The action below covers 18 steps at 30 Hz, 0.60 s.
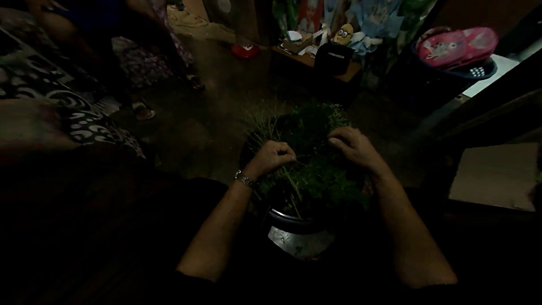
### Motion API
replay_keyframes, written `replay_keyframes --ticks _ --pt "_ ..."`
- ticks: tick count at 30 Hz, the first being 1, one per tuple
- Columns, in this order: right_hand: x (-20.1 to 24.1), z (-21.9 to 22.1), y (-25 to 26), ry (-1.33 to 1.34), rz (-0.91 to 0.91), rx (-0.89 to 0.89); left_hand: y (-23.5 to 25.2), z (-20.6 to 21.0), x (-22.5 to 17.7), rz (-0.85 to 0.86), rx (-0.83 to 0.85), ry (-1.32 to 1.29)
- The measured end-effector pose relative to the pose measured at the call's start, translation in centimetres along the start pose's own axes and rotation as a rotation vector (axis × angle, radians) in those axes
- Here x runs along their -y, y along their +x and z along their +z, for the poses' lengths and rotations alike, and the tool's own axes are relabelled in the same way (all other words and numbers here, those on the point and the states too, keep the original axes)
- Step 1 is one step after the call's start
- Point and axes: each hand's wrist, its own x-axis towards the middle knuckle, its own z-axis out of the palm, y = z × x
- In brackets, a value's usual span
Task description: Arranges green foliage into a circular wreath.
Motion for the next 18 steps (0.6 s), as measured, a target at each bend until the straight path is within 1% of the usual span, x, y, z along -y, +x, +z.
replay_keyframes --ticks 3,4,6,9,10,12,14,16,18 --pt "1.2 1.0 -0.5 0.15 0.093 0.263 0.4 0.5 0.2 -0.029 0.006 -0.001" --pt "1.5 1.3 -0.6 0.161 0.099 0.33 0.5 0.6 0.1 -0.049 0.01 0.003" --pt "2.1 1.9 -0.5 0.126 0.093 0.405 0.5 0.4 -0.3 -0.078 0.052 0.022" --pt "2.8 2.8 -0.4 0.044 0.081 0.361 0.3 0.3 -0.2 -0.009 0.087 0.113" --pt "3.1 3.0 -0.4 0.007 0.092 0.356 0.2 0.3 -0.1 0.009 0.098 0.192" --pt "3.8 3.5 -0.5 -0.095 0.109 0.362 0.0 0.5 -0.5 -0.011 0.138 0.36" --pt "4.0 4.1 -0.5 -0.17 0.091 0.364 0.0 1.3 -0.7 0.007 0.16 0.462" --pt "3.8 4.9 -0.6 -0.178 0.07 0.344 -0.1 2.1 -0.8 0.078 0.18 0.447" --pt "3.8 5.2 -0.6 -0.155 0.071 0.332 0.0 2.6 -0.9 0.099 0.2 0.408"
